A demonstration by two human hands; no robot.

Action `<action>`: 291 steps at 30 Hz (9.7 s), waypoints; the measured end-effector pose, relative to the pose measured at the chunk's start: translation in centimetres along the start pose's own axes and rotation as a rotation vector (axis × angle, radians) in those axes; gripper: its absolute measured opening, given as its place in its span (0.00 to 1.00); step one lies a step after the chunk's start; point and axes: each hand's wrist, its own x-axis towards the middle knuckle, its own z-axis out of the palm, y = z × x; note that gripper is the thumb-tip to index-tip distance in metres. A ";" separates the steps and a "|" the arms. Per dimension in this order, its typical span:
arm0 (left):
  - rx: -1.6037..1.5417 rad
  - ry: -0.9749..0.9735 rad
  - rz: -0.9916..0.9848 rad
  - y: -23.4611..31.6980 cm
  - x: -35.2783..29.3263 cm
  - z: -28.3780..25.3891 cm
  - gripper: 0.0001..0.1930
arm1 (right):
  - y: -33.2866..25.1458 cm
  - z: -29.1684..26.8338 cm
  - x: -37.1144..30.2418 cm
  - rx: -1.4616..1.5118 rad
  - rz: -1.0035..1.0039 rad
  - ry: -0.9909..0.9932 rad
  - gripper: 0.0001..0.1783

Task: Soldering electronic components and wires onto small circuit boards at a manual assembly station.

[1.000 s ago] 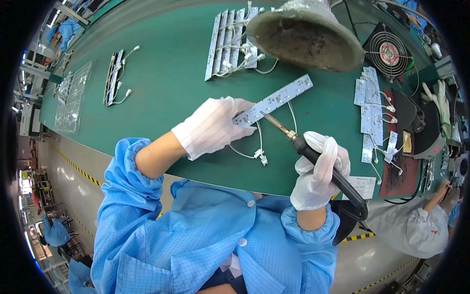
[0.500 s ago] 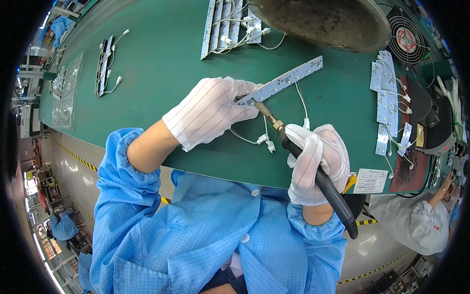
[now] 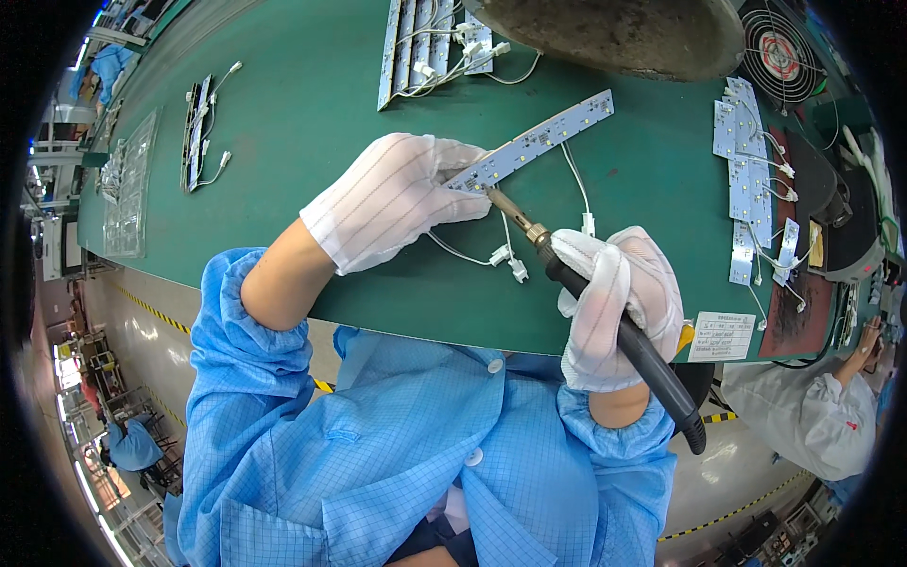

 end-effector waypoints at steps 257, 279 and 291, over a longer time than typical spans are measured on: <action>0.223 0.930 -0.943 -25.3 -17.5 -17.4 0.14 | -1.0 -0.8 -0.7 -0.148 0.488 0.064 0.23; 0.086 0.464 -0.455 -5.9 4.1 -5.5 0.26 | -0.3 -0.4 0.9 -0.442 0.030 0.090 0.28; -1.641 0.383 0.337 -8.0 2.3 -6.6 0.19 | 0.6 -0.6 -0.2 -0.371 0.164 0.165 0.24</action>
